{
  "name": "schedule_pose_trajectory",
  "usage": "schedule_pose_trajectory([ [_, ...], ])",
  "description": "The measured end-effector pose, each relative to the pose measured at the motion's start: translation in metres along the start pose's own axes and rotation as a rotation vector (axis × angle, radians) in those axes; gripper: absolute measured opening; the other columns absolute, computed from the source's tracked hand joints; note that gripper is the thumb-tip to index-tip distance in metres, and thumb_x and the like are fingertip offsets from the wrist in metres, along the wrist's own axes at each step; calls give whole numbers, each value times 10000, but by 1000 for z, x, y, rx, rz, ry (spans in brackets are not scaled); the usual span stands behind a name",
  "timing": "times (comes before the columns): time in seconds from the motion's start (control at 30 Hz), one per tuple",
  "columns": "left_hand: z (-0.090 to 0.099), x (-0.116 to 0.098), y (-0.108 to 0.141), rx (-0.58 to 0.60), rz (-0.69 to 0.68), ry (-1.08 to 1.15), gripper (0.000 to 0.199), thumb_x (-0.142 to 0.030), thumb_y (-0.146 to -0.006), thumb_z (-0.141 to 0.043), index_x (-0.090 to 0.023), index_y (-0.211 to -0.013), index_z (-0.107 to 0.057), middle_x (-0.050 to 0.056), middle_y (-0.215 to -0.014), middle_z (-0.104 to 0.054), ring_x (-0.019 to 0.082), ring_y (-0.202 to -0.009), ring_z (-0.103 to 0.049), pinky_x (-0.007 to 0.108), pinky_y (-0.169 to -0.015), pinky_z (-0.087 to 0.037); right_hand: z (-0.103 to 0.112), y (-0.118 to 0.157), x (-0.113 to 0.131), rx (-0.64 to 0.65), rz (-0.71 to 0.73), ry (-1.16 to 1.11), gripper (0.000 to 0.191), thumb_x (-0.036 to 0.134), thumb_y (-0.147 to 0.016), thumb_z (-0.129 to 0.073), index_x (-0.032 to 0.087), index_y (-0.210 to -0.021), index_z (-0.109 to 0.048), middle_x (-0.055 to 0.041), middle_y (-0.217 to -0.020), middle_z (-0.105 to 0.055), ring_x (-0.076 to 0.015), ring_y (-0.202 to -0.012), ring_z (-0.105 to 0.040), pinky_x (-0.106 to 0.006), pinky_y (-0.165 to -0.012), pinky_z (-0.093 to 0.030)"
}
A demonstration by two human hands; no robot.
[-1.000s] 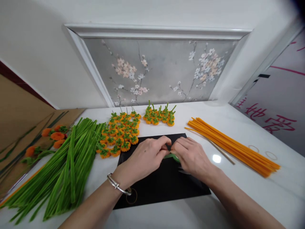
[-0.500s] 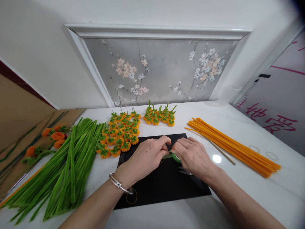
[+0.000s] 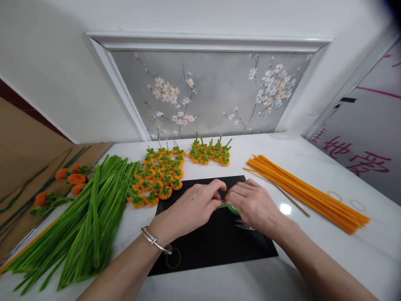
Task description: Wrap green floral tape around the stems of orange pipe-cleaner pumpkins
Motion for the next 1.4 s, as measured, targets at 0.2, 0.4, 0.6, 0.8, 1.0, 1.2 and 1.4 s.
schedule_pose_trajectory([
  [0.2,2,3,-3,-121,-3,-6,178,-108,-822,-526,-224,-953,-564,-25,-831,-654,134,-746,-593,244,-705,-435,0,-1,0,21,-49,79,274,153,-914,-444,165,-662,-551,-9,-632,-569,-133,-579,-453,-299,-623,-250],
  [0.4,5,11,-5,-193,34,41,248,-89,-807,-546,-236,-1007,-562,-56,-758,-676,109,-692,-609,223,-680,-436,1,-1,-11,47,-161,-42,205,285,-946,-475,168,-874,-627,-32,-794,-660,-154,-720,-576,-297,-686,-333],
  [0.6,16,7,-3,-314,21,56,221,-100,-810,-561,-225,-992,-569,-52,-761,-680,94,-671,-600,214,-683,-439,4,5,-35,54,-458,-624,297,299,-889,-537,221,-1176,-539,-34,-1006,-639,-147,-827,-595,-263,-706,-452],
  [0.8,15,1,-2,-325,8,-29,227,-108,-813,-566,-234,-1001,-561,-36,-798,-680,123,-728,-616,238,-696,-447,-9,5,-30,40,-631,-853,386,426,-966,-310,179,-845,-581,14,-626,-565,-125,-612,-535,-231,-592,-420],
  [1.0,8,-3,-1,-308,-40,-105,206,-107,-828,-540,-223,-996,-566,-4,-796,-652,160,-785,-609,283,-741,-465,-13,3,-20,95,-638,-791,407,426,-925,-415,187,-596,-431,43,-542,-427,-96,-512,-391,-218,-492,-315],
  [1.2,8,-4,-1,-298,-58,-123,201,-89,-822,-537,-216,-972,-575,4,-807,-658,161,-779,-604,280,-724,-471,0,0,-18,34,-580,-657,225,266,-855,-537,183,-646,-549,35,-589,-505,-106,-557,-430,-226,-530,-336],
  [1.4,6,-5,-2,-309,-92,-149,198,-74,-820,-532,-200,-960,-597,19,-818,-672,179,-811,-591,299,-746,-476,-5,3,-22,35,-690,-706,165,246,-792,-599,184,-640,-585,35,-595,-566,-110,-561,-475,-222,-534,-362],
])
Point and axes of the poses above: each hand's wrist, its own y-axis away from the middle knuckle, its own z-axis out of the back of the hand, x = y × z, the point moved 6 cm from there along -y, towards the middle knuckle
